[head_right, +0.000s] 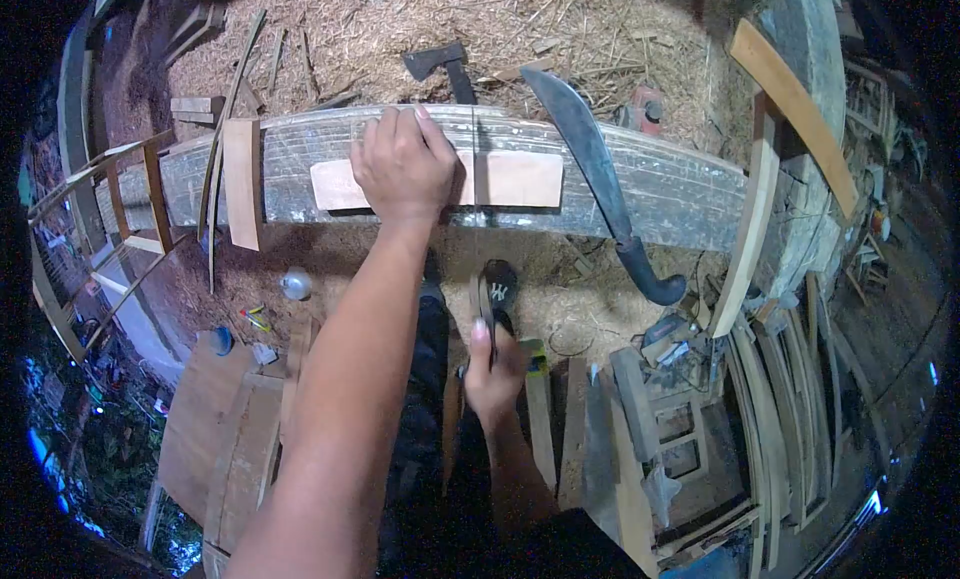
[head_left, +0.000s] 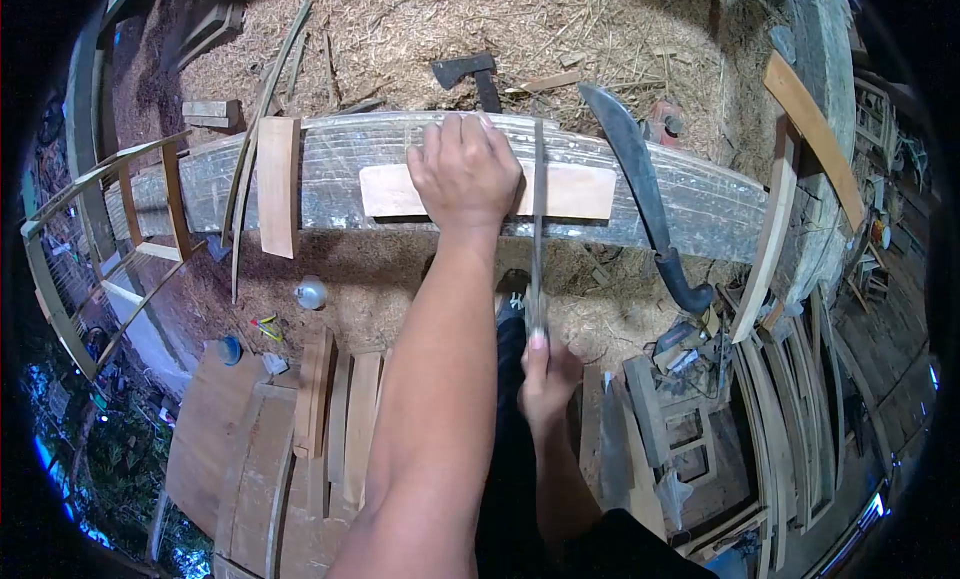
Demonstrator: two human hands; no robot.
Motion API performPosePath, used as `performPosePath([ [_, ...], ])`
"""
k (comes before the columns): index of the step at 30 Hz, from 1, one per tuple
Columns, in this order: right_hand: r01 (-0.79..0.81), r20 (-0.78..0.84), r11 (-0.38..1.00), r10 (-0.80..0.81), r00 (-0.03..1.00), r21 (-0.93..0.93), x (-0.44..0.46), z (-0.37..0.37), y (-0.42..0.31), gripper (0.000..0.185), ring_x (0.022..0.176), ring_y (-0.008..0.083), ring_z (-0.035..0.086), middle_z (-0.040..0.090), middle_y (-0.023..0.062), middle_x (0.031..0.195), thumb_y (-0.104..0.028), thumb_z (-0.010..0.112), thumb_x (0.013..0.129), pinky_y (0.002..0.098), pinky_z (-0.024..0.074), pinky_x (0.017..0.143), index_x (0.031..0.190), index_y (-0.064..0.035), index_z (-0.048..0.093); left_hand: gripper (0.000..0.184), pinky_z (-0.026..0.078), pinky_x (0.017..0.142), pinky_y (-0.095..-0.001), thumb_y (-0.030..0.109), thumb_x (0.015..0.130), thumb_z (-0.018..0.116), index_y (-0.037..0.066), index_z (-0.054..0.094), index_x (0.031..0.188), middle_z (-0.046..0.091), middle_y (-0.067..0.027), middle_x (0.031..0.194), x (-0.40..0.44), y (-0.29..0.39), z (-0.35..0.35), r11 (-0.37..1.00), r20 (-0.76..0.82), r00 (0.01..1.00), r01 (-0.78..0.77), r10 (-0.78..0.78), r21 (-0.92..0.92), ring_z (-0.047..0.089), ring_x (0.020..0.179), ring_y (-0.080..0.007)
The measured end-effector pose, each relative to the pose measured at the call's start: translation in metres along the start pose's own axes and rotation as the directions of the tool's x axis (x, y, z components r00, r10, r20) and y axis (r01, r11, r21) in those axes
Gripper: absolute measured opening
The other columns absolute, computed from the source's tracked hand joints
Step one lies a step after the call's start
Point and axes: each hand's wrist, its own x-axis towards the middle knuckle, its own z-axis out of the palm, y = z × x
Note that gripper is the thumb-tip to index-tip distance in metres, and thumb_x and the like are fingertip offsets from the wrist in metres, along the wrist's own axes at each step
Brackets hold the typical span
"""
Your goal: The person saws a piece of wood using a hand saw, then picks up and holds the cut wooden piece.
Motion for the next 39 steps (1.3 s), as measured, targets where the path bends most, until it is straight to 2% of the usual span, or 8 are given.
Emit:
performPosePath([
  [3,-0.029,-0.022,0.994,0.031,0.999,0.108,-0.019,-0.003,0.023,0.028,0.064,0.0139,0.055,0.056,0.0068,0.066,-0.019,0.055,0.104,0.0306,0.0458,0.063,0.085,-0.0006,0.062,0.023,0.045,0.070,-0.0437,0.021,0.091,0.058,0.008,0.066,0.075,0.063,-0.0076,0.078,-0.002,-0.005,0.002,1.000,-0.005,1.000,0.008,-0.008,0.027,0.062,0.077,-0.0273],
  [6,0.032,0.045,0.950,-0.019,0.999,-0.312,0.011,-0.004,-0.011,0.029,0.060,0.0147,0.049,0.049,0.0078,0.063,-0.021,0.056,0.103,0.0347,0.0393,0.058,0.083,-0.0008,0.060,0.024,0.045,0.070,-0.0444,0.021,0.091,0.058,0.008,0.065,0.073,0.063,-0.0073,0.079,-0.002,-0.001,0.005,1.000,-0.009,1.000,0.012,-0.012,-0.002,0.062,0.078,-0.0276],
  [9,-0.025,0.014,0.999,0.026,1.000,-0.039,0.022,0.002,-0.017,0.031,0.059,0.0144,0.045,0.045,0.0069,0.061,-0.023,0.056,0.103,0.0356,0.0356,0.056,0.081,-0.0008,0.059,0.023,0.045,0.072,-0.0451,0.021,0.091,0.058,0.008,0.066,0.073,0.064,-0.0078,0.080,-0.003,-0.002,0.006,1.000,-0.011,1.000,0.018,-0.018,0.009,0.062,0.080,-0.0280],
  [14,0.049,-0.049,0.999,-0.049,0.998,0.000,-0.029,-0.005,0.016,0.028,0.060,0.0142,0.050,0.051,0.0118,0.064,-0.020,0.058,0.102,0.0333,0.0410,0.056,0.084,0.0011,0.062,0.023,0.046,0.071,-0.0448,0.021,0.091,0.058,0.008,0.066,0.073,0.064,-0.0089,0.079,0.001,-0.002,0.010,1.000,-0.068,0.997,-0.020,0.020,0.000,0.063,0.079,-0.0289],
  [19,0.063,0.053,0.988,-0.056,0.997,-0.144,0.020,-0.004,-0.020,0.029,0.058,0.0131,0.049,0.052,0.0087,0.062,-0.020,0.059,0.102,0.0332,0.0398,0.054,0.082,0.0005,0.062,0.025,0.046,0.070,-0.0449,0.020,0.092,0.057,0.008,0.065,0.072,0.064,-0.0092,0.077,-0.003,-0.002,0.007,1.000,-0.051,0.999,-0.005,0.005,-0.003,0.062,0.077,-0.0297],
  [21,0.024,0.010,1.000,-0.024,1.000,0.016,0.024,0.003,-0.012,0.030,0.058,0.0115,0.047,0.051,0.0055,0.061,-0.020,0.058,0.103,0.0323,0.0388,0.054,0.081,-0.0001,0.062,0.025,0.046,0.070,-0.0454,0.020,0.092,0.057,0.008,0.065,0.072,0.063,-0.0091,0.077,0.002,-0.004,0.009,1.000,-0.072,0.997,-0.006,0.006,0.002,0.062,0.076,-0.0300],
  [37,0.022,-0.046,0.996,-0.018,0.999,0.085,-0.024,-0.001,0.013,0.031,0.059,0.0104,0.048,0.054,0.0031,0.062,-0.022,0.058,0.103,0.0309,0.0387,0.055,0.087,0.0031,0.066,0.025,0.046,0.069,-0.0456,0.019,0.091,0.057,0.007,0.064,0.070,0.063,-0.0099,0.075,0.003,-0.003,0.011,1.000,-0.076,0.997,-0.013,0.011,-0.020,0.062,0.075,-0.0303],
  [39,0.109,-0.054,0.991,-0.114,0.992,-0.080,-0.013,-0.004,0.033,0.032,0.060,0.0091,0.046,0.051,0.0015,0.061,-0.021,0.058,0.103,0.0297,0.0377,0.054,0.083,0.0033,0.066,0.025,0.047,0.068,-0.0452,0.018,0.091,0.057,0.007,0.065,0.070,0.064,-0.0105,0.076,-0.003,-0.005,0.010,0.999,-0.109,0.994,-0.027,0.029,0.020,0.063,0.075,-0.0305],
])
